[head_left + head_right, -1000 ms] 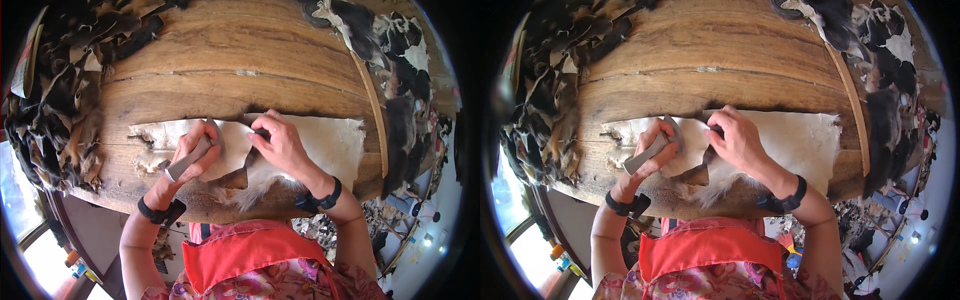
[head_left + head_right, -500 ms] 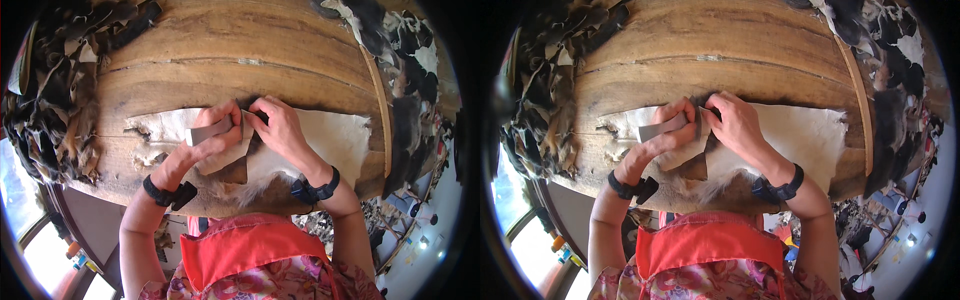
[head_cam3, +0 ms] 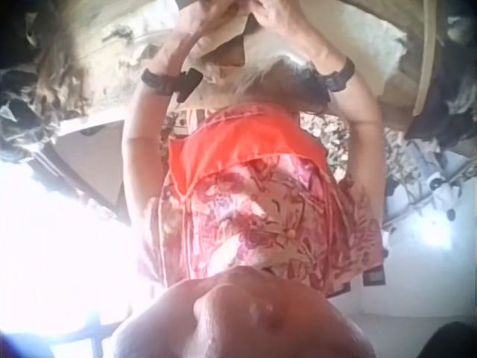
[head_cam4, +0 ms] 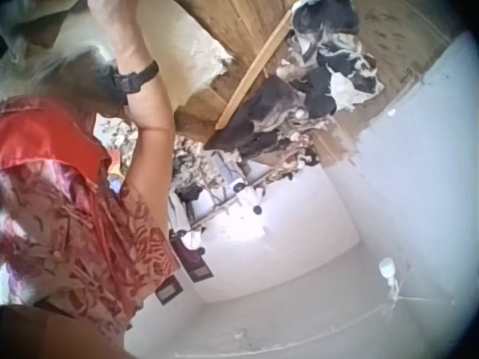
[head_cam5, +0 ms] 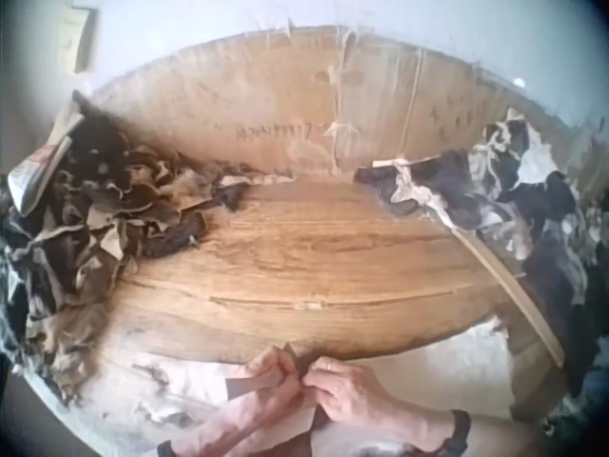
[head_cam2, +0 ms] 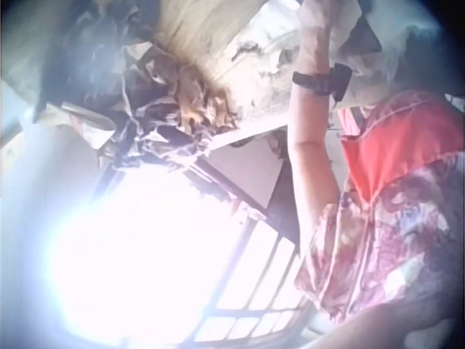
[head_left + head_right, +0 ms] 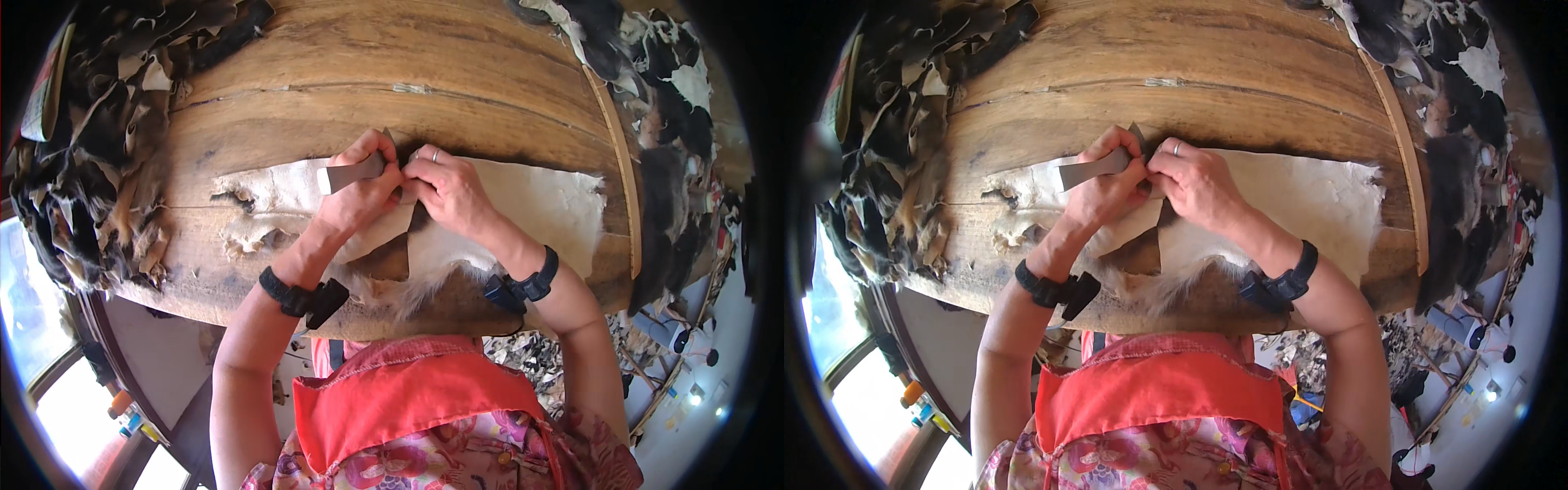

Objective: Manually cleaning and trimming animal fur pelts using a small hand-held blade and a wooden guide.

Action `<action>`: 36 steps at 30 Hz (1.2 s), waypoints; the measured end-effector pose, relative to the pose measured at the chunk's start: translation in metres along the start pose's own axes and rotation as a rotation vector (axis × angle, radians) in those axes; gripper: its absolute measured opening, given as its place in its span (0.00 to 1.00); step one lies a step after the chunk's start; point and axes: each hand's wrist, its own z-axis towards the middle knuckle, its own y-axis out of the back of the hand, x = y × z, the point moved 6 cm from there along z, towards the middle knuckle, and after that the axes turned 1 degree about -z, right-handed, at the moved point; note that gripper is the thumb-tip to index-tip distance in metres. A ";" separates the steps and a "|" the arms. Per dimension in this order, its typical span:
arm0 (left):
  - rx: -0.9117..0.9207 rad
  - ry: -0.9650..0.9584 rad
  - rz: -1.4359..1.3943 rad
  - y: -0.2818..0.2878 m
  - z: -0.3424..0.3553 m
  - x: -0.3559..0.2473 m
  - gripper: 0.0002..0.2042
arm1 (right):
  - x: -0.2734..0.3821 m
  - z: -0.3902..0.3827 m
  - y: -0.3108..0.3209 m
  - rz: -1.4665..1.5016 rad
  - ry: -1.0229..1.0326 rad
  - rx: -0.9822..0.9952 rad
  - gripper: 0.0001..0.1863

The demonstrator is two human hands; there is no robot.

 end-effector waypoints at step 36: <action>-0.023 -0.138 -0.041 -0.005 -0.045 -0.031 0.04 | 0.066 -0.215 0.084 -0.375 -0.445 0.883 0.14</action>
